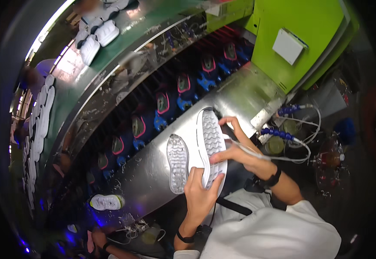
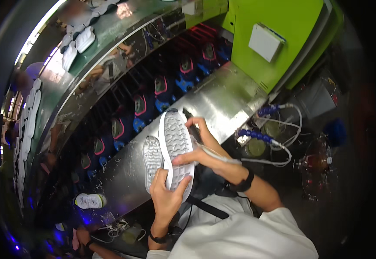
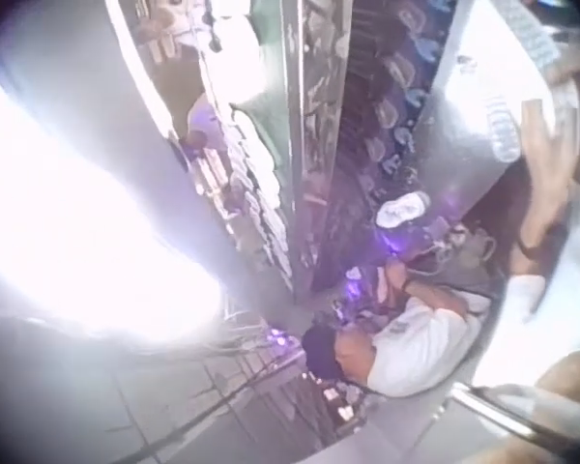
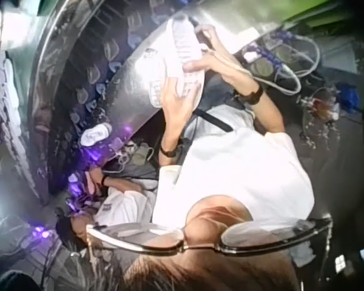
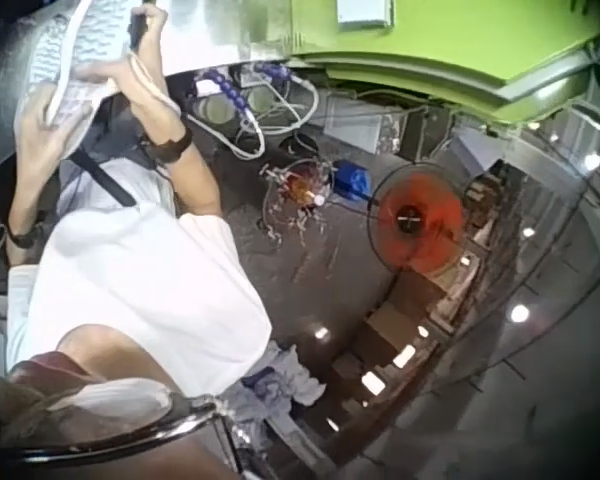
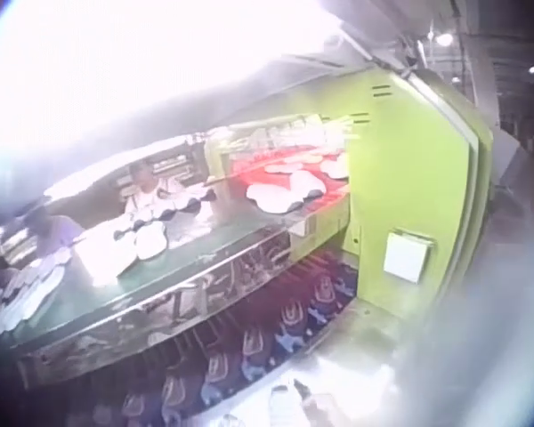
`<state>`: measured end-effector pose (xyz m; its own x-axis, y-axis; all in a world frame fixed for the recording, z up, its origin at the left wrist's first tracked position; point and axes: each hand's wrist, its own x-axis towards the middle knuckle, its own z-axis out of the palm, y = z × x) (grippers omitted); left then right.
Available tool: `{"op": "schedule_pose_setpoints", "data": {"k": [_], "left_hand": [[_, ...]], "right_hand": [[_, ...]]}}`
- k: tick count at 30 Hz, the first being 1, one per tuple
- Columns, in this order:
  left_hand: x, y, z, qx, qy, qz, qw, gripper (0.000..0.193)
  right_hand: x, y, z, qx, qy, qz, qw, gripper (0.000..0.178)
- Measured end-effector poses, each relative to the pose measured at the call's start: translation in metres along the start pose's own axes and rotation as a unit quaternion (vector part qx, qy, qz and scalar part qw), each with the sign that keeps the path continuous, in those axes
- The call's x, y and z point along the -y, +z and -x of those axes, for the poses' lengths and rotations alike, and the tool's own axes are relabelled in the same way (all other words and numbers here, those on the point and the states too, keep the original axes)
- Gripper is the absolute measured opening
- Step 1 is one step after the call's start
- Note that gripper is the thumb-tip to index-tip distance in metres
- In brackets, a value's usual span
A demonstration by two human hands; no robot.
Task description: The person picks up a shoe sole from a conveyor belt, applies a substance to the bottom with a brush, and places it onto a metal surface, repeating the process for several soles.
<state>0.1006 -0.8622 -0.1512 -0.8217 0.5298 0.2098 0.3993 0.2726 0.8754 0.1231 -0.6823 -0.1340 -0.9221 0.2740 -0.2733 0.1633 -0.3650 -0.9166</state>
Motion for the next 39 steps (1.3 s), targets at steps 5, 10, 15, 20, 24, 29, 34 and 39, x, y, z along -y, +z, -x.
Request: {"op": "schedule_pose_setpoints", "data": {"k": [5, 10, 15, 20, 24, 29, 34, 39], "left_hand": [[0.000, -0.024, 0.034, -0.025, 0.019, 0.003, 0.999, 0.030], [0.028, -0.045, 0.067, -0.014, -0.001, 0.008, 1.000, 0.030], [0.045, -0.054, 0.099, -0.044, -0.218, 0.332, 0.917, 0.055], [0.046, -0.031, 0.089, 0.038, -0.329, 0.501, 0.800, 0.050], [0.044, -0.019, 0.085, 0.089, -0.361, 0.524, 0.766, 0.052], [0.035, -0.018, 0.085, 0.095, -0.364, 0.572, 0.729, 0.053], [0.034, -0.017, 0.095, 0.134, -0.319, 0.569, 0.746, 0.067], [0.029, -0.018, 0.101, 0.135, -0.324, 0.581, 0.735, 0.092]], "right_hand": [[0.005, 0.012, -0.006, 0.070, 0.044, 0.067, 0.994, 0.100], [0.003, -0.006, -0.022, 0.022, 0.031, 0.081, 0.996, 0.069], [-0.010, -0.067, -0.016, -0.079, -0.021, -0.028, 0.996, 0.044], [-0.026, -0.037, 0.022, -0.102, -0.189, -0.071, 0.974, 0.047], [-0.036, -0.012, 0.034, -0.084, -0.224, -0.007, 0.971, 0.034], [-0.029, -0.004, 0.042, -0.007, -0.073, -0.169, 0.983, 0.031], [-0.030, -0.002, 0.042, 0.023, -0.070, -0.210, 0.975, 0.027], [-0.044, -0.002, 0.040, -0.017, -0.093, -0.193, 0.977, 0.020]]}}
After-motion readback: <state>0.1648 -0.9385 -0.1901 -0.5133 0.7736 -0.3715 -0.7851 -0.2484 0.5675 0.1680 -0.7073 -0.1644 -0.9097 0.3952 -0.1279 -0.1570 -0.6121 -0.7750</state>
